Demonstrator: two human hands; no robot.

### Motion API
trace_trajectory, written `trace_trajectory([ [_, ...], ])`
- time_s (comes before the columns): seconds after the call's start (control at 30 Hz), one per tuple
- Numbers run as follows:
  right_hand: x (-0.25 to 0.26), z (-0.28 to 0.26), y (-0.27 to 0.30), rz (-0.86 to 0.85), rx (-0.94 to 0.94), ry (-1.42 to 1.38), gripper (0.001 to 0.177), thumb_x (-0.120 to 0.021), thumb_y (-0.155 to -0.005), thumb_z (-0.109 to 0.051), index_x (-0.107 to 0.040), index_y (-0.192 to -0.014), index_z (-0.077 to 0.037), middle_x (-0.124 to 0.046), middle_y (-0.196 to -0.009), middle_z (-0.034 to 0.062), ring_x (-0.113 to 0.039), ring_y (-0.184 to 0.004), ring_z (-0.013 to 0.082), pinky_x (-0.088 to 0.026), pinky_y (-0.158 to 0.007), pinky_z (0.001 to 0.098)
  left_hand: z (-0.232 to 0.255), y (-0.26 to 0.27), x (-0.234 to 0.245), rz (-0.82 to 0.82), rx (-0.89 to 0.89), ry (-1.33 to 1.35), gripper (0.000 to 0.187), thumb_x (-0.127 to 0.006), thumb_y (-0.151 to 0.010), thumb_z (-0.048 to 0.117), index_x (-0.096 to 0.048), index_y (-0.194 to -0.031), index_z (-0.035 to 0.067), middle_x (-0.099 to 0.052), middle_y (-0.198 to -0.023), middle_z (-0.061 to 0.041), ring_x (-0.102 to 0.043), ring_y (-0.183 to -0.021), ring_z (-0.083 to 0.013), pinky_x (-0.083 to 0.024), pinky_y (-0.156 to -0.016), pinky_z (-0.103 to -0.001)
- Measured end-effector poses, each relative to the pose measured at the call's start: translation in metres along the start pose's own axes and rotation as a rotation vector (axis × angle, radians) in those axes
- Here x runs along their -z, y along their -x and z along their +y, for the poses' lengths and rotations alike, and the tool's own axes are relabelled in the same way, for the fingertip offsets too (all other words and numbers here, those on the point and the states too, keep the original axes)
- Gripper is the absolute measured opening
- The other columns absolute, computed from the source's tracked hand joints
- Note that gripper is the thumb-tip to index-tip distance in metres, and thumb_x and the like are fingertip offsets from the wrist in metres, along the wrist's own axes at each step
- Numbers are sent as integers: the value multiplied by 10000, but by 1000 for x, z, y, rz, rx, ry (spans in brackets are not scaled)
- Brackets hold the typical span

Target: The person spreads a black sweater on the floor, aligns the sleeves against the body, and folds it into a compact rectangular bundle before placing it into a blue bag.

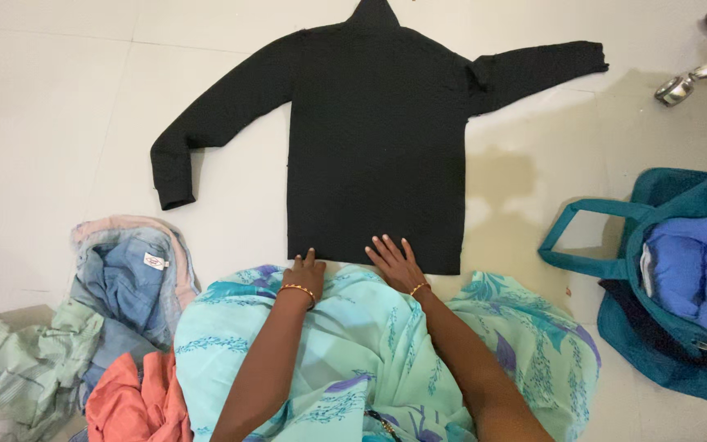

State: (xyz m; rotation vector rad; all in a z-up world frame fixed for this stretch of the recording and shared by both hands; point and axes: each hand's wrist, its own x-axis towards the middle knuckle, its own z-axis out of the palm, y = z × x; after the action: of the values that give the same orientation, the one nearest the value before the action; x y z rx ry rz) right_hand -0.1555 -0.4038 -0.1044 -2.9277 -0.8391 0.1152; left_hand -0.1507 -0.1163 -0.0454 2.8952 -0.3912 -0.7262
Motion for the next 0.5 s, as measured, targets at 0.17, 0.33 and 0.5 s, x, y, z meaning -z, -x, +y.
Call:
trace_trajectory([
  [0.17,22,-4,-7,-71,-80,-181,523,-556,-966,-241,-504,-1483,-304,-346,-1656,28,-301,-1529,236,-226,-1214,527,-23,-20,32,-16,79,261,405,-619,-947,253,-596,-1343,172,-471,-1496,-134,-521,-1350,-363,-487,-1067,-511],
  [0.33,69,-42,14,-209,-169,-850,469,-526,-985,-228,-540,-1451,-180,-572,-1456,113,-549,-1319,303,-429,-1108,425,-20,-22,89,125,443,451,707,-784,-853,420,-460,-1359,47,-495,-1394,-188,-527,-1294,-398,-500,-1006,-535],
  [0.5,58,-42,16,-662,-287,-705,376,-529,-986,-245,-610,-1338,-142,-624,-1362,141,-603,-1234,321,-469,-1052,435,-13,-21,102,6,595,611,821,-847,-790,440,-403,-1370,64,-519,-1379,-195,-566,-1253,-402,-511,-999,-530],
])
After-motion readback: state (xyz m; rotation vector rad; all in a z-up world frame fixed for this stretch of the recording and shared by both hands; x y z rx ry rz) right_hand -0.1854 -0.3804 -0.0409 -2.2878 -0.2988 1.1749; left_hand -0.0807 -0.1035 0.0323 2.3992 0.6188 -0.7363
